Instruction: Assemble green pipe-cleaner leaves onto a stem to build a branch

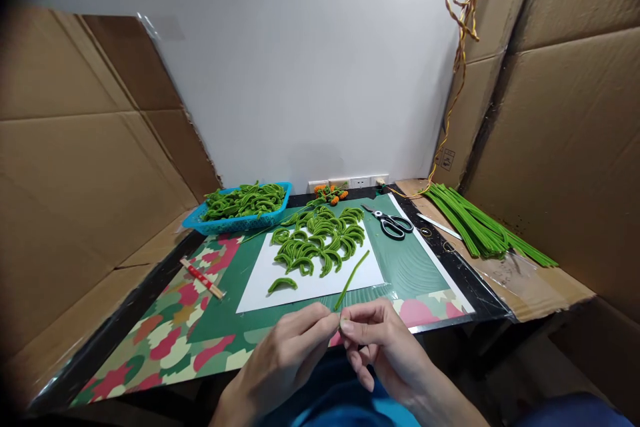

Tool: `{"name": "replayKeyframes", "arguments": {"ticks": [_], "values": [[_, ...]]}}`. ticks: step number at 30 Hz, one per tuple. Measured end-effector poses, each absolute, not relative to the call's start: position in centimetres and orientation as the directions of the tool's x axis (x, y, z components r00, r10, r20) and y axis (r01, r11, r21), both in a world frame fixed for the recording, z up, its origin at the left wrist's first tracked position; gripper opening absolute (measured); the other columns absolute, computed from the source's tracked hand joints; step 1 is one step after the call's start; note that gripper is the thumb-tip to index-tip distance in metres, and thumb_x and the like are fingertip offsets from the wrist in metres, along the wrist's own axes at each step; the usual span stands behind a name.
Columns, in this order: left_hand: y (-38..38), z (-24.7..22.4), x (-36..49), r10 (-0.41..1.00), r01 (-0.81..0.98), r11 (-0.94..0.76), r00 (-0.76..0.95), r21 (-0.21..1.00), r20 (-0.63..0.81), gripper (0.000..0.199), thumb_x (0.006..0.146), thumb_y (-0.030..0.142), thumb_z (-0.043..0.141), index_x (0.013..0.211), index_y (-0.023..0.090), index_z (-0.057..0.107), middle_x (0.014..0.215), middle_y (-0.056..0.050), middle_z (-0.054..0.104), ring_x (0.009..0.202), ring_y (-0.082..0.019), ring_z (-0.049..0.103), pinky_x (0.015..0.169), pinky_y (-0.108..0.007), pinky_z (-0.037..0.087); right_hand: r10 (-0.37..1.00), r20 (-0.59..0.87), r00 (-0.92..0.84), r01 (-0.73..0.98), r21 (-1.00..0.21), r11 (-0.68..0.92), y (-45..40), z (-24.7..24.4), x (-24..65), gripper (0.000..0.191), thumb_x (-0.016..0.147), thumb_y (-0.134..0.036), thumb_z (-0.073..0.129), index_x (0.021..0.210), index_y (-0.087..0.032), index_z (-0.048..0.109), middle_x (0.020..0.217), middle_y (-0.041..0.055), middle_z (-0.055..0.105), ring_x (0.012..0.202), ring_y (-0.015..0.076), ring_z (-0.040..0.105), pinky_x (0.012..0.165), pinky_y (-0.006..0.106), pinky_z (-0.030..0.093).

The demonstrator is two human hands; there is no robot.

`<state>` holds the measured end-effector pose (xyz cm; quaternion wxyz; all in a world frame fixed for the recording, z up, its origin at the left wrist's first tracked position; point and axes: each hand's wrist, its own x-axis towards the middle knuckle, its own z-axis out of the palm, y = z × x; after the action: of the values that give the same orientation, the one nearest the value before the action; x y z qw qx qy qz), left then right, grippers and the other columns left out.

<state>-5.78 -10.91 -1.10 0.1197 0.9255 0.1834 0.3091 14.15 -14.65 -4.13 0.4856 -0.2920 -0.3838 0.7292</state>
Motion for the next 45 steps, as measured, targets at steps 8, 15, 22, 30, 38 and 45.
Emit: {"name": "replayKeyframes", "arguments": {"ticks": [8, 15, 22, 30, 38, 45], "values": [[-13.4, -2.6, -5.3, 0.846, 0.04, -0.188, 0.513, 0.981, 0.141, 0.031, 0.108, 0.047, 0.056, 0.094, 0.019, 0.056, 0.061, 0.007, 0.045, 0.049, -0.007, 0.042, 0.047, -0.017, 0.031, 0.429, 0.864, -0.265, 0.48, -0.268, 0.836, -15.8, -3.0, 14.9, 0.019, 0.096, -0.006, 0.065, 0.112, -0.01, 0.075, 0.092, 0.0131, 0.078, 0.076, 0.0203, 0.074, 0.065, 0.029, 0.059], [-13.9, -3.2, -4.1, 0.823, -0.194, 0.051, 0.563, 0.98, 0.068, 0.037, 0.103, 0.055, 0.062, 0.094, 0.022, 0.049, 0.05, 0.013, 0.037, 0.034, -0.004, 0.028, 0.036, -0.016, 0.019, 0.139, 0.884, -0.446, 0.637, 0.204, 0.744, -14.9, -3.3, 15.1, 0.013, 0.093, -0.004, 0.065, 0.102, -0.005, 0.074, 0.079, 0.0139, 0.075, 0.07, 0.024, 0.071, 0.065, 0.036, 0.052], [-13.9, -1.4, -5.3, 0.519, 0.198, -0.843, 0.547, 0.501, 0.657, 0.019, 0.109, 0.019, 0.046, 0.101, 0.017, 0.062, 0.077, -0.001, 0.058, 0.066, -0.013, 0.052, 0.06, -0.024, 0.041, 0.936, 0.229, -0.266, -0.187, -0.965, 0.183, -15.8, -2.9, 13.8, 0.04, 0.105, -0.043, 0.062, 0.073, -0.018, 0.06, 0.058, -0.0055, 0.043, 0.046, 0.0075, 0.036, 0.045, 0.022, 0.03], [-13.5, -2.0, -5.2, 0.508, 0.131, -0.829, 0.583, 0.543, 0.634, 0.018, 0.108, 0.015, 0.046, 0.105, 0.018, 0.064, 0.083, -0.005, 0.066, 0.071, -0.015, 0.058, 0.065, -0.024, 0.047, 0.903, -0.025, -0.429, -0.367, -0.908, -0.2, -15.8, -3.3, 14.4, 0.047, 0.097, -0.053, 0.073, 0.071, -0.018, 0.056, 0.056, -0.0084, 0.039, 0.045, 0.0047, 0.028, 0.044, 0.021, 0.023], [-15.7, -4.8, -2.7, 0.875, -0.315, 0.06, 0.474, 0.947, 0.102, 0.037, 0.105, 0.054, 0.06, 0.088, 0.022, 0.05, 0.051, 0.012, 0.037, 0.033, -0.003, 0.027, 0.035, -0.013, 0.02, 0.45, 0.814, -0.369, 0.493, -0.238, 0.836, -15.8, -2.9, 15.2, 0.014, 0.098, -0.006, 0.053, 0.099, -0.014, 0.064, 0.077, 0.0063, 0.064, 0.065, 0.0163, 0.054, 0.059, 0.029, 0.039], [-15.9, -5.7, -3.0, 0.852, -0.289, -0.02, 0.496, 0.957, 0.168, 0.031, 0.107, 0.049, 0.057, 0.093, 0.024, 0.047, 0.054, 0.012, 0.036, 0.031, -0.003, 0.03, 0.032, -0.013, 0.02, 0.616, 0.755, -0.226, 0.339, -0.532, 0.776, -15.8, -4.0, 14.2, 0.023, 0.105, -0.016, 0.054, 0.083, -0.018, 0.061, 0.066, 0.0003, 0.055, 0.055, 0.012, 0.047, 0.053, 0.026, 0.033]]}}
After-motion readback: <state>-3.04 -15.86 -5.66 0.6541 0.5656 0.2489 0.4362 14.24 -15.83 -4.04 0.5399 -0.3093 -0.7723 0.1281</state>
